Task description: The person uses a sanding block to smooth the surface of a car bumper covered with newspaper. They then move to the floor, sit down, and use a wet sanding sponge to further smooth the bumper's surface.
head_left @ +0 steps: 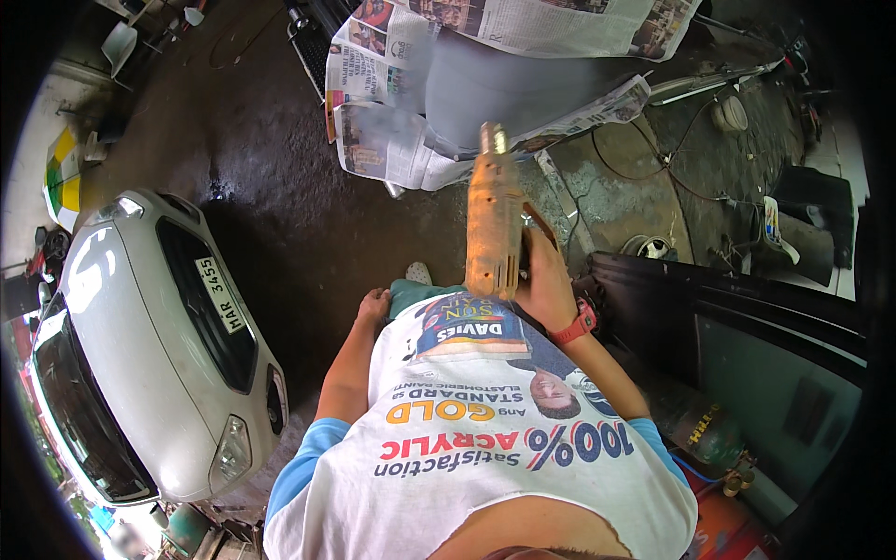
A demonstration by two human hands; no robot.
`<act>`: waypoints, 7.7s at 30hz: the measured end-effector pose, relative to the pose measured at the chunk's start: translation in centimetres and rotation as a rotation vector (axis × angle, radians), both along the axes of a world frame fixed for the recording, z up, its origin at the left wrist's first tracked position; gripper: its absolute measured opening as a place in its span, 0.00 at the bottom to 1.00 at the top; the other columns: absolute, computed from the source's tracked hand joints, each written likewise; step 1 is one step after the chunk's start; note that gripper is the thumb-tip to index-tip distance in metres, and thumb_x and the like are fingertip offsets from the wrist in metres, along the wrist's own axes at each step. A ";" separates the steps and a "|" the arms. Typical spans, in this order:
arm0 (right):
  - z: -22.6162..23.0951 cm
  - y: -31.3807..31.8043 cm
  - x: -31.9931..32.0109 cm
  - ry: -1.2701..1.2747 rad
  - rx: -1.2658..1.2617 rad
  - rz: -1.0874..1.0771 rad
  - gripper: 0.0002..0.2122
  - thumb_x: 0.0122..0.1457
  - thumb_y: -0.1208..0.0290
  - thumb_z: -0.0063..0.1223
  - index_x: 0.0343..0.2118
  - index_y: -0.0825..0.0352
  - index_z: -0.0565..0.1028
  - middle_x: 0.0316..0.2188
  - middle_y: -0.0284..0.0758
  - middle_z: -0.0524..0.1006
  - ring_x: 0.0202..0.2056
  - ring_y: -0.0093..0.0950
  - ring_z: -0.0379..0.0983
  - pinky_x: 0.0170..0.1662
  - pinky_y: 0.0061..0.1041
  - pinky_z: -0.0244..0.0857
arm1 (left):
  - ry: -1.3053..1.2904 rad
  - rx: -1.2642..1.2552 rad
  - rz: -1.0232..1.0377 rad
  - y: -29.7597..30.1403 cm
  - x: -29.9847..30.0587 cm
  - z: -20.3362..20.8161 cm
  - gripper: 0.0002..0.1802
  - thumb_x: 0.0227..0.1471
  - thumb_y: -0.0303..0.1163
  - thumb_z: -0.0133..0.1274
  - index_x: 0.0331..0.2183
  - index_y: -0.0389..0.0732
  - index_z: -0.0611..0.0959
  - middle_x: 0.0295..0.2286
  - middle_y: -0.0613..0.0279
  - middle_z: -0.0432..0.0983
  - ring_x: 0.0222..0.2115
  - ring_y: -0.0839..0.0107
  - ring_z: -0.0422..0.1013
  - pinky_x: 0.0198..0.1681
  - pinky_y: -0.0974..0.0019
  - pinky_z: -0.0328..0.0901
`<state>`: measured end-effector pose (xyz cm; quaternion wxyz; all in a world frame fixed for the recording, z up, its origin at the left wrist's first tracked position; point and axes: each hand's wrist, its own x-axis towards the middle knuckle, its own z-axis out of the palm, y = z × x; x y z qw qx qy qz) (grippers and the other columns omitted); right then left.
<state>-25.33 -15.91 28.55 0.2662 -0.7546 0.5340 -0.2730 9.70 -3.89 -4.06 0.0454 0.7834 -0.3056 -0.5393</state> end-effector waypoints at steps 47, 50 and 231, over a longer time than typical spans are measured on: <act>-1.6 -0.7 -3.8 -0.459 0.201 -0.038 0.24 0.50 0.71 0.72 0.50 0.69 0.77 0.42 0.45 0.81 0.44 0.46 0.80 0.47 0.38 0.73 | -0.086 -0.032 -0.058 -1.5 -1.6 1.5 0.33 0.62 0.50 0.55 0.60 0.35 0.79 0.56 0.46 0.78 0.59 0.55 0.73 0.63 0.59 0.65; -0.4 -1.0 -3.1 -0.467 0.187 0.006 0.25 0.49 0.69 0.74 0.50 0.69 0.77 0.43 0.45 0.81 0.44 0.47 0.79 0.48 0.38 0.73 | -0.088 -0.060 -0.050 -2.1 -2.0 2.7 0.33 0.63 0.49 0.55 0.60 0.35 0.79 0.56 0.45 0.78 0.59 0.55 0.74 0.63 0.59 0.65; -7.0 -5.2 6.3 0.138 0.211 0.293 0.23 0.53 0.75 0.65 0.51 0.74 0.70 0.48 0.54 0.77 0.51 0.55 0.73 0.55 0.47 0.68 | -0.041 -0.052 0.112 2.5 -1.7 -1.1 0.34 0.63 0.52 0.52 0.61 0.37 0.78 0.59 0.44 0.75 0.62 0.53 0.70 0.65 0.58 0.63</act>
